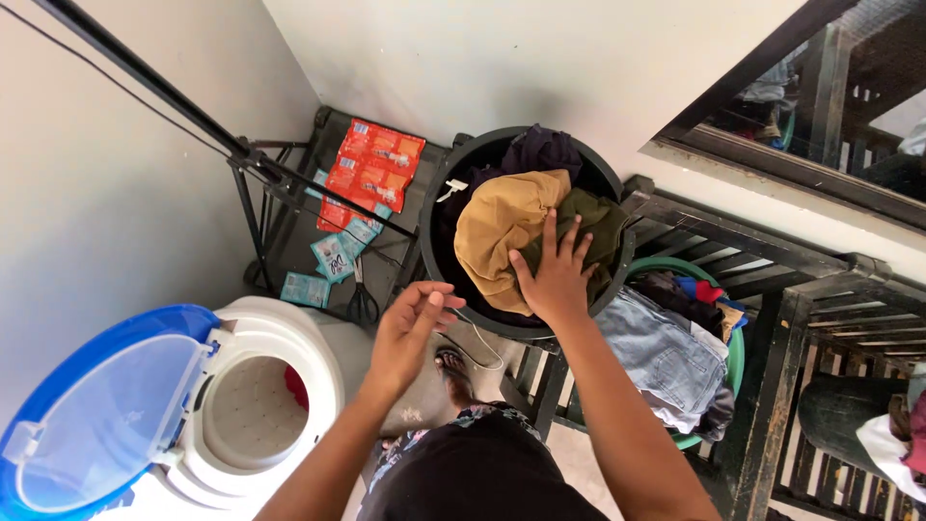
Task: Washing and spin-drying various clothing items and hats using a small twin-tub portable washing machine.
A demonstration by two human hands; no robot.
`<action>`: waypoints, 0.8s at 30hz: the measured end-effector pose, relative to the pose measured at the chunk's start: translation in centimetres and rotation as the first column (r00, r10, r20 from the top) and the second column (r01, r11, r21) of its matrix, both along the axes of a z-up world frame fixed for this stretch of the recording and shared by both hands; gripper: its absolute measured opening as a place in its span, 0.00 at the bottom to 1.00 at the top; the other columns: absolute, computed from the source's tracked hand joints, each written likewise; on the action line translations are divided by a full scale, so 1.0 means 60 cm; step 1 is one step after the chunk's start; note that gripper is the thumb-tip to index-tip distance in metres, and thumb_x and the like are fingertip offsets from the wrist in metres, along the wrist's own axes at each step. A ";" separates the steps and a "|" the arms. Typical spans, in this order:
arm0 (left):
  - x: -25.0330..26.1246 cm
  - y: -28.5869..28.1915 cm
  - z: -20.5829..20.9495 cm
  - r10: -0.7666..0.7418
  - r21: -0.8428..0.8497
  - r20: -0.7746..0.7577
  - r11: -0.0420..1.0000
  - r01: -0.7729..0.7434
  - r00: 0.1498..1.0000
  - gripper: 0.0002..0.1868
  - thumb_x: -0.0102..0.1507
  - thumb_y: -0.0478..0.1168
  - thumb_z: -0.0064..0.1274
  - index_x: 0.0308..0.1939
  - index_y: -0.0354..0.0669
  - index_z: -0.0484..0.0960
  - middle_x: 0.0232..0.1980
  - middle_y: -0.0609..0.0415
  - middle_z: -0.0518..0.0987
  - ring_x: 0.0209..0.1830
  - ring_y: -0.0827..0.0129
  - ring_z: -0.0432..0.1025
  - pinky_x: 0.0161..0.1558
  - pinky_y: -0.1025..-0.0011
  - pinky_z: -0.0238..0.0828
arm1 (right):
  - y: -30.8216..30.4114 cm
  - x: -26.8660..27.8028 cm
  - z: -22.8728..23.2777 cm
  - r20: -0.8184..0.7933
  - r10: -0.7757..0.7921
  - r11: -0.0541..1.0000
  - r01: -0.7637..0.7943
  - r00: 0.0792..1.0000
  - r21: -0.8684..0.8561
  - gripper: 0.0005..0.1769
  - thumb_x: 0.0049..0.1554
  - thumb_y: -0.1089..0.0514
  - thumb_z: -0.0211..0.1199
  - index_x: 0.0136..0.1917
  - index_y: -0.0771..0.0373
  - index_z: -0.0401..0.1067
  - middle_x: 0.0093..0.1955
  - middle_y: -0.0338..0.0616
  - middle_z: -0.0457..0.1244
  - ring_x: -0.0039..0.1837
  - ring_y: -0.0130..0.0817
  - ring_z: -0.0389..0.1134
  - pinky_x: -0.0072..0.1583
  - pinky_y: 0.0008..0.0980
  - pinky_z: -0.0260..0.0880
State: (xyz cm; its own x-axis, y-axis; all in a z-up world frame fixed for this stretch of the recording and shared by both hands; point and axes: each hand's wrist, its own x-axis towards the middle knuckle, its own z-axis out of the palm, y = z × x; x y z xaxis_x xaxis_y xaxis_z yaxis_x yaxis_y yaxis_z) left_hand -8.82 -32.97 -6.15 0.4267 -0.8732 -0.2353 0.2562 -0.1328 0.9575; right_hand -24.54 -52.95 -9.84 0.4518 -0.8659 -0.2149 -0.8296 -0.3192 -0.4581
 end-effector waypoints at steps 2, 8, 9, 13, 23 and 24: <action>0.016 0.011 -0.010 0.032 0.027 0.007 0.999 -0.033 0.999 0.20 0.72 0.51 0.44 0.57 0.39 0.77 0.49 0.52 0.85 0.42 0.74 0.77 0.46 0.74 0.73 | -0.008 0.013 0.004 -0.069 0.021 1.000 -0.019 0.997 0.020 0.53 0.59 0.22 0.46 0.85 0.41 0.28 0.87 0.59 0.25 0.84 0.71 0.28 0.71 0.80 0.37; 0.062 0.092 -0.025 0.238 0.048 0.038 0.970 -0.240 0.971 0.19 0.72 0.49 0.45 0.57 0.38 0.77 0.50 0.52 0.85 0.42 0.73 0.76 0.47 0.73 0.72 | 0.044 0.048 0.047 -0.154 0.105 0.961 -0.140 0.983 -0.239 0.53 0.63 0.26 0.50 0.85 0.57 0.33 0.85 0.67 0.28 0.83 0.74 0.30 0.73 0.80 0.33; 0.071 0.117 -0.026 0.280 0.071 0.056 0.956 -0.284 0.958 0.19 0.72 0.49 0.44 0.56 0.38 0.77 0.50 0.52 0.85 0.43 0.74 0.76 0.47 0.73 0.73 | 0.072 0.057 0.054 -0.034 0.145 0.894 -0.145 0.989 -0.425 0.53 0.65 0.30 0.53 0.86 0.64 0.38 0.85 0.72 0.31 0.83 0.76 0.32 0.74 0.79 0.35; 0.094 0.223 -0.015 0.479 0.142 0.174 0.852 -0.503 0.860 0.18 0.73 0.48 0.43 0.56 0.37 0.78 0.48 0.53 0.85 0.42 0.74 0.76 0.47 0.73 0.73 | 0.204 0.163 0.092 0.270 0.541 0.767 -0.336 0.796 -0.546 0.45 0.66 0.38 0.60 0.83 0.66 0.48 0.85 0.68 0.39 0.85 0.70 0.40 0.79 0.73 0.40; 0.069 0.499 -0.079 0.830 0.171 0.406 0.341 -0.924 0.382 0.14 0.71 0.44 0.49 0.46 0.35 0.81 0.39 0.51 0.86 0.36 0.72 0.79 0.39 0.72 0.74 | 0.477 0.392 -0.072 0.336 0.927 0.184 -0.983 0.166 -0.024 0.21 0.63 0.50 0.61 0.65 0.62 0.71 0.71 0.51 0.62 0.71 0.51 0.64 0.68 0.46 0.65; 0.063 0.516 -0.090 0.809 0.163 0.477 0.304 -0.939 0.344 0.14 0.70 0.44 0.52 0.43 0.35 0.82 0.37 0.50 0.86 0.36 0.71 0.80 0.38 0.71 0.76 | 0.503 0.408 -0.108 0.272 0.951 0.144 -0.989 0.150 0.041 0.20 0.63 0.49 0.59 0.64 0.61 0.73 0.70 0.49 0.63 0.70 0.50 0.65 0.67 0.45 0.66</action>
